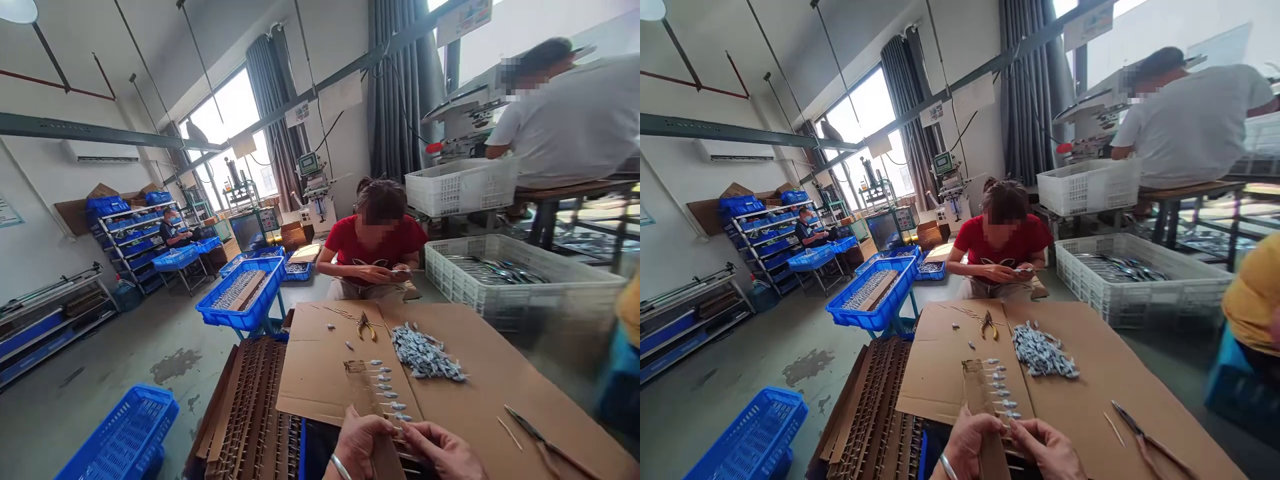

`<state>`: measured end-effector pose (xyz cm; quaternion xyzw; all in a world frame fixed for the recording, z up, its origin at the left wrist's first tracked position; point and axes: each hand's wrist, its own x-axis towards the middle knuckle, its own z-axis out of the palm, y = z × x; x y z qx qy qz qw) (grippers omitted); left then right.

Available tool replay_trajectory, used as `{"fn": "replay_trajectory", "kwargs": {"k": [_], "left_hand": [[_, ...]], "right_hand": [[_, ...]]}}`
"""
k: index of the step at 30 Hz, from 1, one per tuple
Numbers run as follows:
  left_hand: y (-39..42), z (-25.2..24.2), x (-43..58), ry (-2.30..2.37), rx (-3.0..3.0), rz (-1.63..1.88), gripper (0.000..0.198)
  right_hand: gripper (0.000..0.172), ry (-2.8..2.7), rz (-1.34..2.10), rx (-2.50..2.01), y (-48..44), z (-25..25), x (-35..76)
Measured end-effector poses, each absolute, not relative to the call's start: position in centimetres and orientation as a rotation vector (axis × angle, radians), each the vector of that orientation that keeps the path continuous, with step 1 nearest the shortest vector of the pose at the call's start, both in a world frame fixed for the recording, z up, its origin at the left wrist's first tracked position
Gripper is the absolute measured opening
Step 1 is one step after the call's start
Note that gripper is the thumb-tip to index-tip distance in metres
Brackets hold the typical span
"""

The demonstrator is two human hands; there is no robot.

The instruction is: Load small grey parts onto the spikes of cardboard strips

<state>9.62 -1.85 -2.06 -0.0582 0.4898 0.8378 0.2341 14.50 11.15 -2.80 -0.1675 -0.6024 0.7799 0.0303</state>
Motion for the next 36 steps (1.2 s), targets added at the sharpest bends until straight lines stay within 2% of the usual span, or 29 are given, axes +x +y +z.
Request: {"fn": "replay_trajectory", "kwargs": {"k": [6,8,11,12,14,18,26,36], "left_hand": [[-3.2,-0.4,9.5,1.367,-0.126,2.217,0.035],[-3.7,-0.6,9.2,1.359,-0.216,2.196,0.029],[-4.4,-1.4,9.1,1.295,-0.274,2.154,0.024],[-4.5,-1.7,9.2,1.273,-0.268,2.143,0.024],[-4.7,-2.0,9.5,1.245,-0.241,2.121,0.023],[-5.3,-1.9,10.2,1.247,-0.229,2.096,0.023],[-6.4,-1.4,12.0,1.223,-0.25,2.148,0.024],[-7.2,-1.9,11.4,1.213,-0.248,2.03,0.016]], "right_hand": [[0.048,-1.892,2.27,-0.401,13.0,-1.0,14.7],[0.046,-2.019,1.968,-0.512,15.0,-0.5,14.0],[0.031,-2.505,1.171,-0.585,18.2,0.6,12.3],[0.025,-2.604,1.006,-0.578,19.0,0.9,11.6],[0.022,-2.732,0.82,-0.55,19.9,1.4,10.2],[0.032,-2.906,0.582,-0.535,20.0,1.7,8.0],[0.035,-3.084,0.307,-0.548,20.7,1.7,8.1],[0.029,-3.051,0.355,-0.559,21.3,1.1,10.8]]}}
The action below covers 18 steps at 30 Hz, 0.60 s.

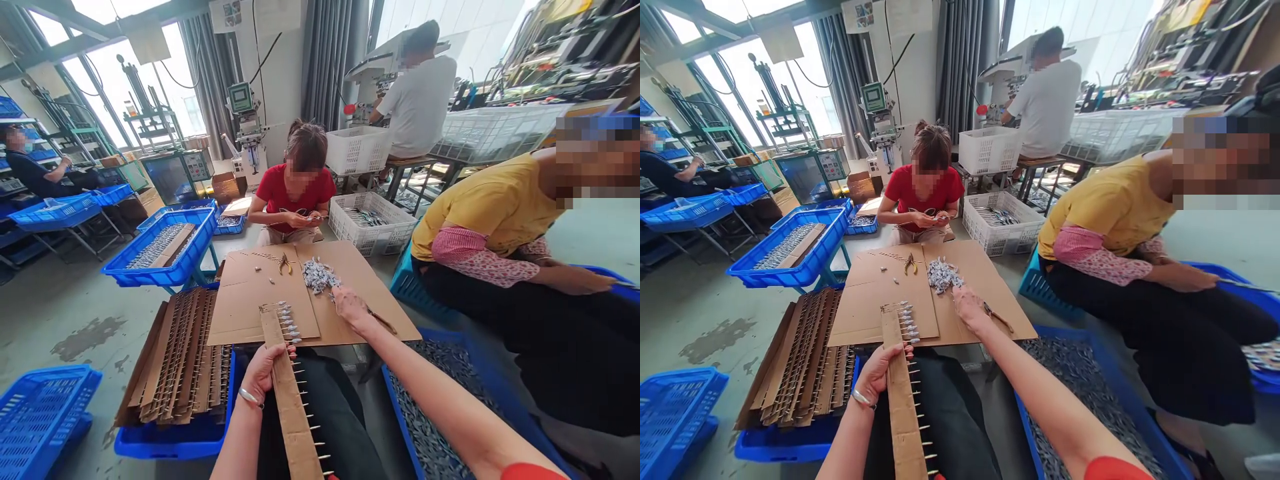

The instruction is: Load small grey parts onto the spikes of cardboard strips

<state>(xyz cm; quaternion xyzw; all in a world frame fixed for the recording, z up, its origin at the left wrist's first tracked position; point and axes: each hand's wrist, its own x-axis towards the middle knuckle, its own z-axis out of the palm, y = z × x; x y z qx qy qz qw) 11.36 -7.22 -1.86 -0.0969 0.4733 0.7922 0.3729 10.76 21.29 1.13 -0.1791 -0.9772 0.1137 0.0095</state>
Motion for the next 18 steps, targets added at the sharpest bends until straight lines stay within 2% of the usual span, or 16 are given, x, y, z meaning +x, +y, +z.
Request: {"fn": "replay_trajectory", "kwargs": {"k": [10,15,18], "left_hand": [[-6.4,-2.0,10.5,1.245,-0.274,1.966,0.008],[-6.5,-1.9,10.4,1.196,-0.288,1.938,0.007],[-6.7,-2.1,10.6,1.171,-0.293,1.939,0.011]], "right_hand": [[0.03,-2.734,0.939,-0.677,21.7,0.4,11.2],[0.038,-2.443,1.385,-0.687,19.6,0.2,14.3],[0.035,-2.212,1.808,-0.661,16.6,-0.4,16.5]]}}
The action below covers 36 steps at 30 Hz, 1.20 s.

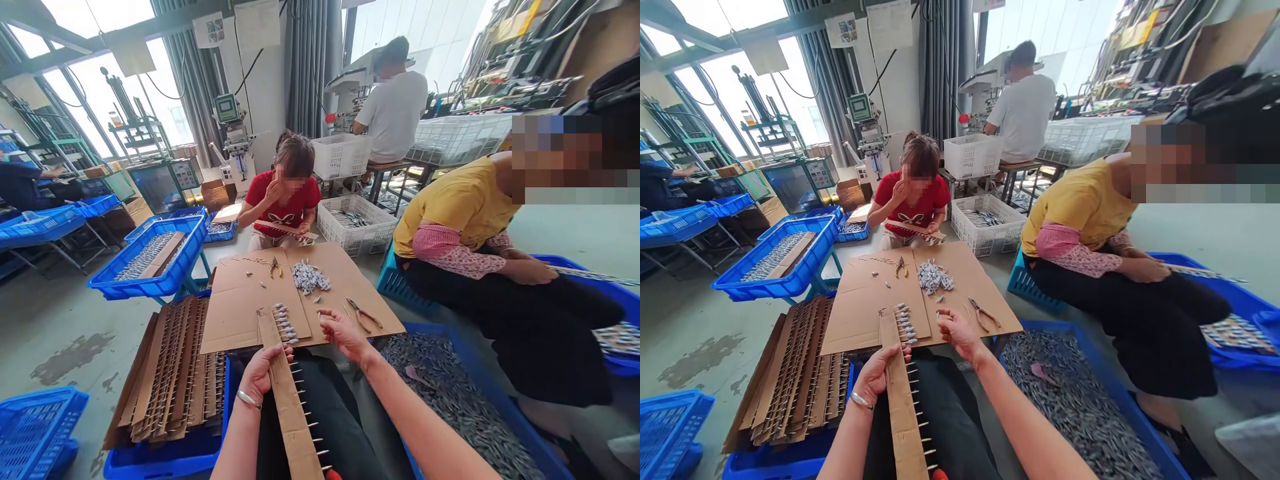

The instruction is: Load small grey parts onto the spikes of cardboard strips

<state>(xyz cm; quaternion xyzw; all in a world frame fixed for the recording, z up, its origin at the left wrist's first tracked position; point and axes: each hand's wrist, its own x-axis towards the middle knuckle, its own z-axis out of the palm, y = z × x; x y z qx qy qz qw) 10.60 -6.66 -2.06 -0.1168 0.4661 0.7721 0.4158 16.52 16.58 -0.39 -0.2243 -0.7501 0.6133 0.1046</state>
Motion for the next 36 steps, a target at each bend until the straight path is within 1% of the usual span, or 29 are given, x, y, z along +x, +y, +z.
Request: {"fn": "replay_trajectory", "kwargs": {"k": [2,3,4,5,11,14,25,36], "left_hand": [[-6.8,-2.3,10.8,1.165,-0.298,1.951,0.016],[-6.8,-2.4,11.0,1.166,-0.298,1.959,0.018],[-6.9,-2.5,11.1,1.167,-0.294,1.969,0.02],[-6.8,-2.6,11.2,1.171,-0.286,1.981,0.022],[-6.4,-2.9,11.8,1.223,-0.248,2.045,0.03],[-6.2,-3.0,11.9,1.237,-0.227,2.068,0.033],[-6.0,-3.7,11.9,1.209,-0.195,2.107,0.03],[-6.0,-3.3,12.1,1.23,-0.196,2.105,0.032]], "right_hand": [[0.036,-1.861,2.235,-0.64,14.3,-0.9,17.7],[0.039,-1.696,2.388,-0.624,13.2,-1.2,18.2],[0.041,-1.587,2.473,-0.607,12.2,-1.6,18.5],[0.044,-1.557,2.488,-0.595,11.2,-1.9,18.7],[0.049,-1.695,2.182,-0.668,8.2,-3.2,18.8],[0.051,-1.747,2.112,-0.698,8.1,-3.3,18.7],[0.048,-1.839,2.116,-0.692,8.1,-3.5,18.5],[0.051,-1.782,2.136,-0.697,8.0,-3.6,18.5]]}}
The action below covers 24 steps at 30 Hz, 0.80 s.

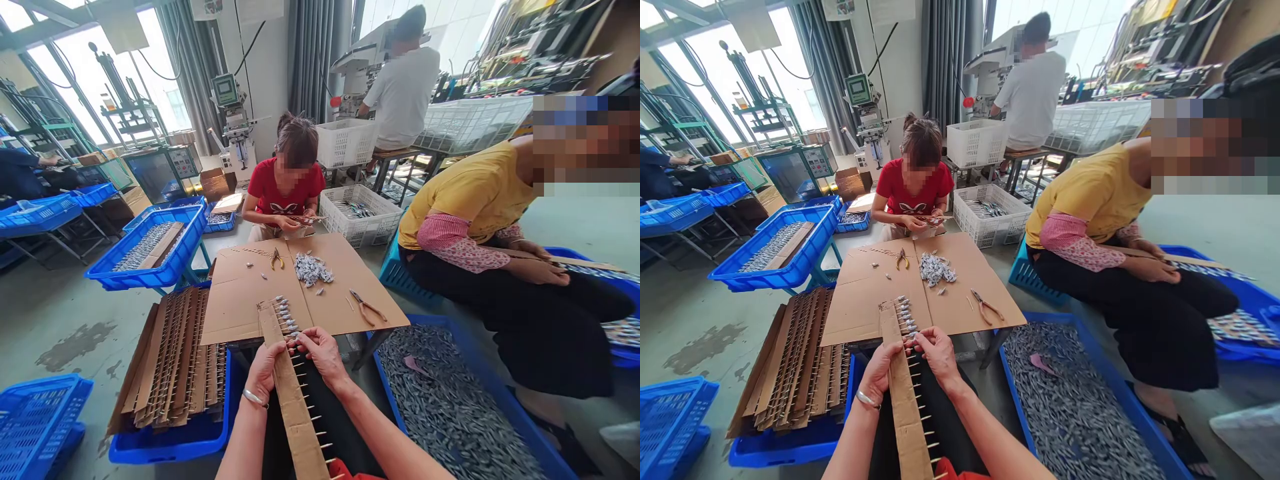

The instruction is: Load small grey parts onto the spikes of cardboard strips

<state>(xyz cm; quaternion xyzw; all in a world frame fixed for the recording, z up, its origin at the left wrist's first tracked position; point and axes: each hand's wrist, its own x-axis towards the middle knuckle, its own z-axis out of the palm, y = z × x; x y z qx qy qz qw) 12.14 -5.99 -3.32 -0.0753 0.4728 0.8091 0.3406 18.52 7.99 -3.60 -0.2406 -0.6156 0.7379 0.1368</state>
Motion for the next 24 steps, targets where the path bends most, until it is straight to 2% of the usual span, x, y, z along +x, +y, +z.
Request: {"fn": "replay_trajectory", "kwargs": {"k": [10,15,24], "left_hand": [[-6.0,-3.3,12.3,1.225,-0.173,2.103,0.033],[-6.1,-3.2,12.3,1.206,-0.207,2.1,0.031],[-5.2,-3.3,12.6,1.388,-0.276,2.101,0.032]], "right_hand": [[0.049,-1.802,2.141,-0.683,8.0,-3.4,18.6],[0.043,-1.898,2.136,-0.632,8.4,-2.5,18.6],[0.039,-2.047,2.126,-0.641,9.0,-1.2,18.9]]}}
